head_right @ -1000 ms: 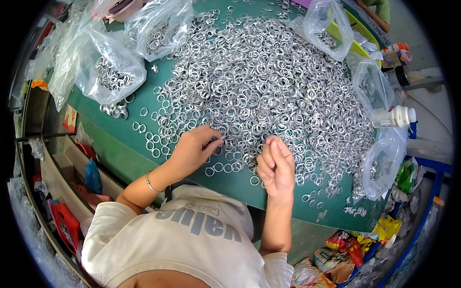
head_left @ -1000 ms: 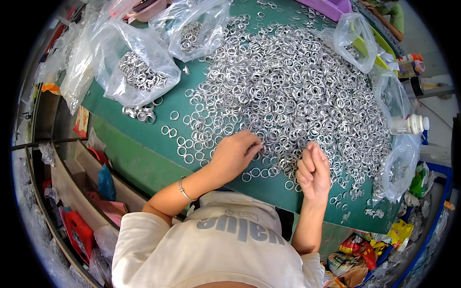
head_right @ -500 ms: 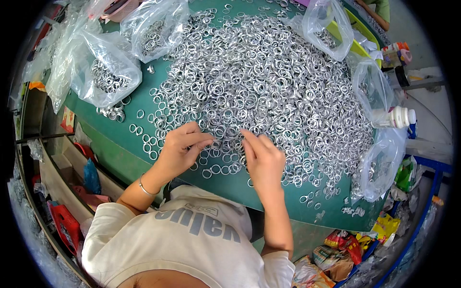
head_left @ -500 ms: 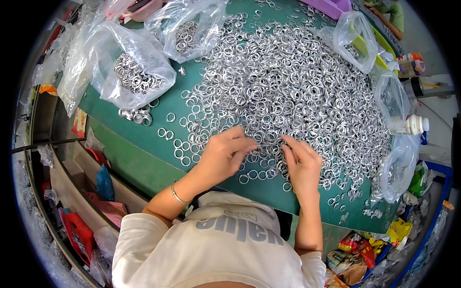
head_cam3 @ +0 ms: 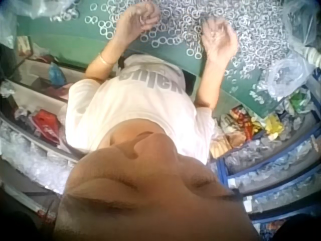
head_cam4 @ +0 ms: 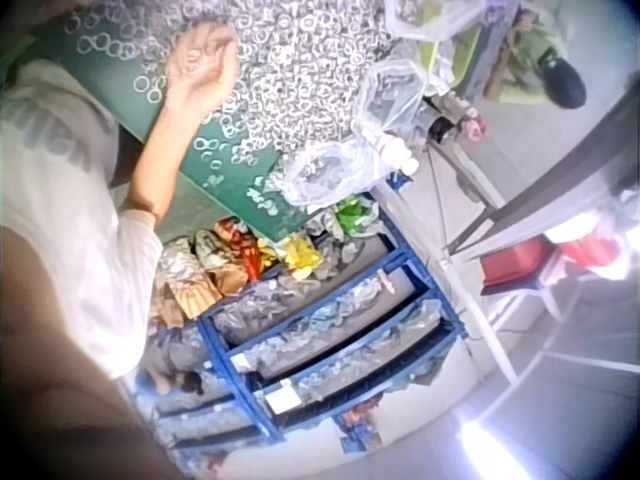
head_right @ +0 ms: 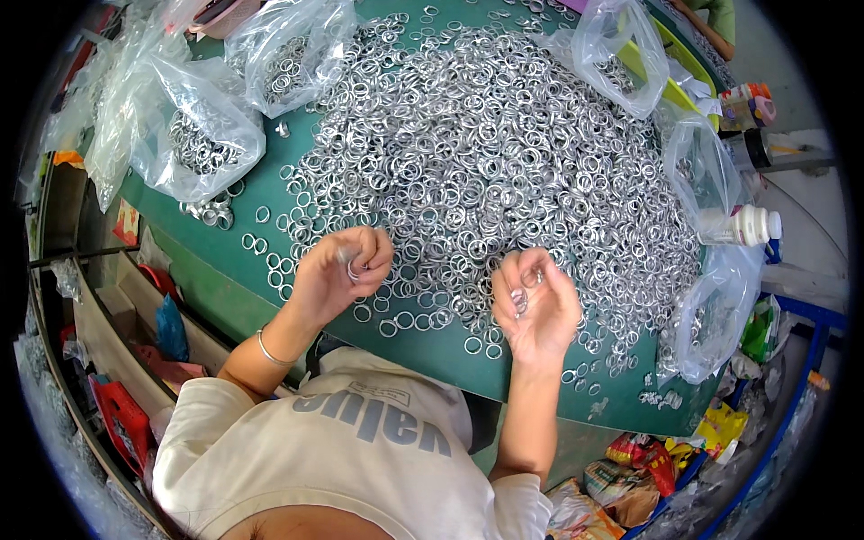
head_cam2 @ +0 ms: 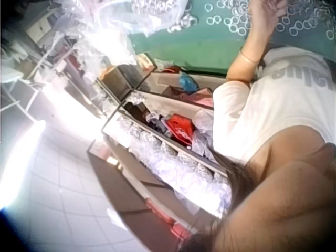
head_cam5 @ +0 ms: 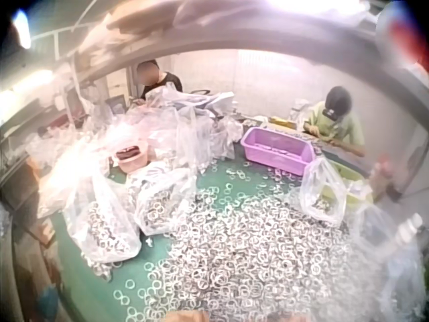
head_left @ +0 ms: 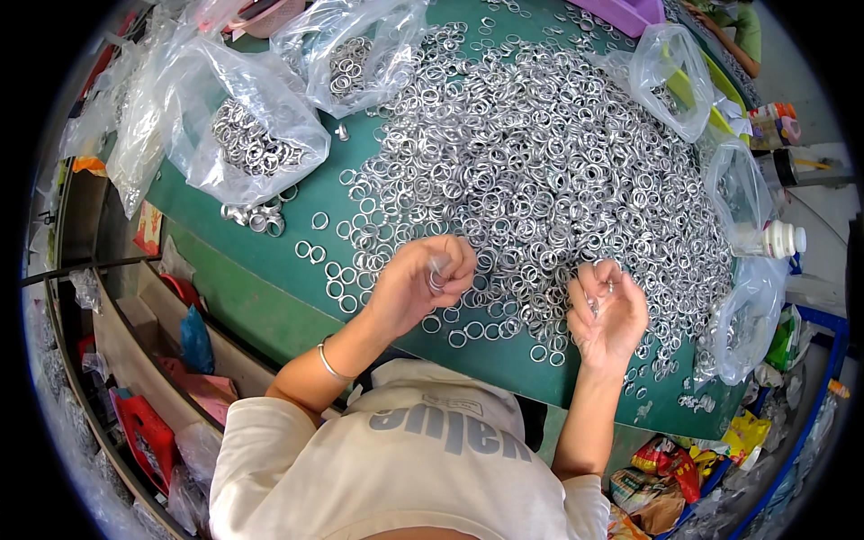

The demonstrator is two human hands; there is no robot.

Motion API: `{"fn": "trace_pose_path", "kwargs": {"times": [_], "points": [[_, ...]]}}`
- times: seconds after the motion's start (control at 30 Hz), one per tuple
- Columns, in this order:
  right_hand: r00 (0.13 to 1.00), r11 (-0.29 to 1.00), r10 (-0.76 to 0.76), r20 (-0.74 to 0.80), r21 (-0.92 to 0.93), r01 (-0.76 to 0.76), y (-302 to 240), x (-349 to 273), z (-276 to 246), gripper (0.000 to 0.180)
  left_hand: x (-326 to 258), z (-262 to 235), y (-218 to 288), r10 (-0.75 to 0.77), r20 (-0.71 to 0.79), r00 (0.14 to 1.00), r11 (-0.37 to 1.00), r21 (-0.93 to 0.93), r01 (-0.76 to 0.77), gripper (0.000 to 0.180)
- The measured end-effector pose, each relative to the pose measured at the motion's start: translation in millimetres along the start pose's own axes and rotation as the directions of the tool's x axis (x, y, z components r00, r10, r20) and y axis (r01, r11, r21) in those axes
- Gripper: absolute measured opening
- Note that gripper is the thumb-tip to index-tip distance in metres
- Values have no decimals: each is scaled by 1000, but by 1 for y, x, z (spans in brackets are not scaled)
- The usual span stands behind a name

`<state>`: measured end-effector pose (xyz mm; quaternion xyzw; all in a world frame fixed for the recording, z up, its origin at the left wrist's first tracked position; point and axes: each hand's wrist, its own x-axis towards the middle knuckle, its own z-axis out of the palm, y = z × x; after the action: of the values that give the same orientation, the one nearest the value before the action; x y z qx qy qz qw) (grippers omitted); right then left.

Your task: The person sorts small metal rings from a large pile on a table by hand, picking them up individually and moving them into smaller clusters.

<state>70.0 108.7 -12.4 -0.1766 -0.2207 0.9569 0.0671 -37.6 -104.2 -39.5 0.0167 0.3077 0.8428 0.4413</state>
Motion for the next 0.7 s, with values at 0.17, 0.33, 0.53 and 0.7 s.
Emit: {"fn": "trace_pose_path", "kwargs": {"times": [0.17, 0.33, 0.53, 0.7], "points": [[895, -152, -356, 268, -962, 228, 33, 17, 13, 11, 4, 5, 6, -66, 6, 998, 997, -35, 67, 23], [847, -623, -286, 449, -758, 191, 49, 24, 12, 7, 10, 6, 15, -9, -128, 992, 991, 135, 26, 21], [989, 719, -148, 29, -684, 127, 19, 9, 0, 10, 12, 17, 4, 278, 236, 931, -52, 972, -231, 14], [997, 991, -57, -51, -125, 50, 10, 4, 7, 14, 38, 26, 5, 188, 348, 918, -361, 894, -265, 15]]}}
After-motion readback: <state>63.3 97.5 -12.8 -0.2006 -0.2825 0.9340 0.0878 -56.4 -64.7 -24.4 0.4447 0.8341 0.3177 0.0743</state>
